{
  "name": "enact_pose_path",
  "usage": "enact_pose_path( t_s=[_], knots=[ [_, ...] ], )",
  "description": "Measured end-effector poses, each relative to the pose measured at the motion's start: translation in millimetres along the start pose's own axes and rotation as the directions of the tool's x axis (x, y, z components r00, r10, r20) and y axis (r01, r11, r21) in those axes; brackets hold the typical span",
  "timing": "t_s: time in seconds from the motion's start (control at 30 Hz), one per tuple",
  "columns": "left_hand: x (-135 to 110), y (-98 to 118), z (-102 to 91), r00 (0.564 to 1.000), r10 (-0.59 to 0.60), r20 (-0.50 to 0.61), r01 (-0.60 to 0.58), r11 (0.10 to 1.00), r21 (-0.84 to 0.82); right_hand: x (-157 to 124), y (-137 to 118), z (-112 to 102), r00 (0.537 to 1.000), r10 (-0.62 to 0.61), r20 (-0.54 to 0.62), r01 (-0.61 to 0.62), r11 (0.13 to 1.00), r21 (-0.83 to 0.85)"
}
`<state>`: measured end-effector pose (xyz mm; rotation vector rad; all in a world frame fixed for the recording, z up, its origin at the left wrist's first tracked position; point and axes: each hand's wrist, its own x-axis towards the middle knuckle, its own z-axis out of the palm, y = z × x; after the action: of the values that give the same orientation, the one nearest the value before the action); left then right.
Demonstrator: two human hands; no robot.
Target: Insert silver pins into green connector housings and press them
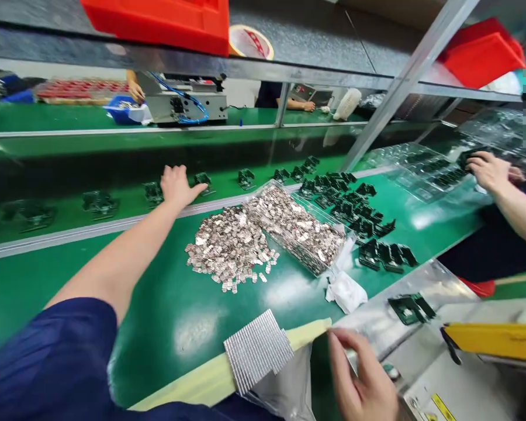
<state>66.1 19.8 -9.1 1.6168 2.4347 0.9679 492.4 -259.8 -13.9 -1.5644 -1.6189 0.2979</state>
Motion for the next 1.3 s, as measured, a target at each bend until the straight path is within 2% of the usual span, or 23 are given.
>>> enact_pose_path(
  t_s=[0.03,0.07,0.1,0.17,0.23,0.33,0.43,0.5,0.6,0.67,0.73,0.8,0.87,0.97,1.03,1.1,1.17,1.3],
  knots=[
    [-2.3,-12.1,-8.7,0.997,0.045,-0.057,-0.041,0.997,0.065,7.6,-4.2,10.7,0.991,-0.001,0.133,-0.005,0.999,0.046],
    [-3.3,-25.7,-18.0,0.993,0.048,-0.105,-0.033,0.991,0.133,16.4,-8.1,23.1,0.971,0.015,0.238,-0.038,0.995,0.095],
    [-3.5,-39.7,-27.1,0.995,0.007,-0.104,0.011,0.984,0.175,26.0,-11.5,36.5,0.946,0.017,0.323,-0.058,0.991,0.119],
    [-3.0,-63.2,-43.5,0.996,-0.082,-0.037,0.088,0.974,0.210,44.3,-16.5,64.1,0.921,-0.015,0.390,-0.037,0.992,0.125],
    [-4.0,-75.2,-56.0,0.992,-0.126,0.022,0.119,0.971,0.209,58.0,-19.2,89.5,0.914,-0.066,0.400,0.041,0.997,0.071],
    [-17.4,-70.7,-68.2,0.997,-0.079,-0.012,0.080,0.974,0.212,67.7,-18.3,117.9,0.891,-0.147,0.431,0.192,0.979,-0.063],
    [-58.9,-55.5,-78.1,0.998,0.035,-0.043,-0.025,0.978,0.208,68.0,-10.5,129.1,0.877,-0.174,0.449,0.251,0.961,-0.119],
    [-104.2,-47.8,-84.1,0.990,0.140,-0.006,-0.136,0.972,0.194,64.3,-1.5,125.2,0.874,-0.182,0.451,0.261,0.958,-0.120],
    [-181.5,-40.2,-88.3,0.959,0.254,0.126,-0.277,0.933,0.229,52.4,17.5,104.8,0.870,-0.230,0.435,0.319,0.937,-0.142],
    [-223.2,-35.2,-87.8,0.950,0.246,0.194,-0.296,0.908,0.297,40.4,32.3,86.1,0.869,-0.314,0.384,0.406,0.894,-0.188],
    [-248.8,-30.7,-88.8,0.951,0.192,0.241,-0.267,0.904,0.334,26.8,46.1,67.6,0.845,-0.405,0.349,0.497,0.836,-0.234],
    [-259.1,-29.5,-95.5,0.947,0.112,0.301,-0.208,0.928,0.308,13.6,56.7,52.3,0.816,-0.466,0.341,0.561,0.779,-0.278],
    [-259.2,-34.5,-107.2,0.923,0.068,0.378,-0.161,0.962,0.220,2.9,64.5,41.9,0.789,-0.509,0.344,0.605,0.740,-0.294],
    [-251.7,-53.3,-124.3,0.857,0.139,0.497,-0.170,0.985,0.018,-5.6,74.7,35.4,0.747,-0.559,0.360,0.654,0.717,-0.242],
    [-246.5,-68.8,-128.7,0.801,0.207,0.561,-0.193,0.977,-0.085,-6.2,82.4,34.8,0.718,-0.587,0.374,0.682,0.702,-0.205],
    [-242.6,-82.5,-125.8,0.748,0.262,0.610,-0.211,0.965,-0.157,-4.0,90.6,34.7,0.692,-0.615,0.378,0.709,0.677,-0.195],
    [-240.0,-92.1,-118.1,0.713,0.309,0.629,-0.219,0.951,-0.219,-0.6,97.8,33.7,0.666,-0.642,0.381,0.737,0.647,-0.197],
    [-237.7,-96.5,-102.6,0.718,0.372,0.588,-0.271,0.928,-0.256,5.3,105.2,28.0,0.622,-0.677,0.394,0.772,0.614,-0.163]
  ],
)
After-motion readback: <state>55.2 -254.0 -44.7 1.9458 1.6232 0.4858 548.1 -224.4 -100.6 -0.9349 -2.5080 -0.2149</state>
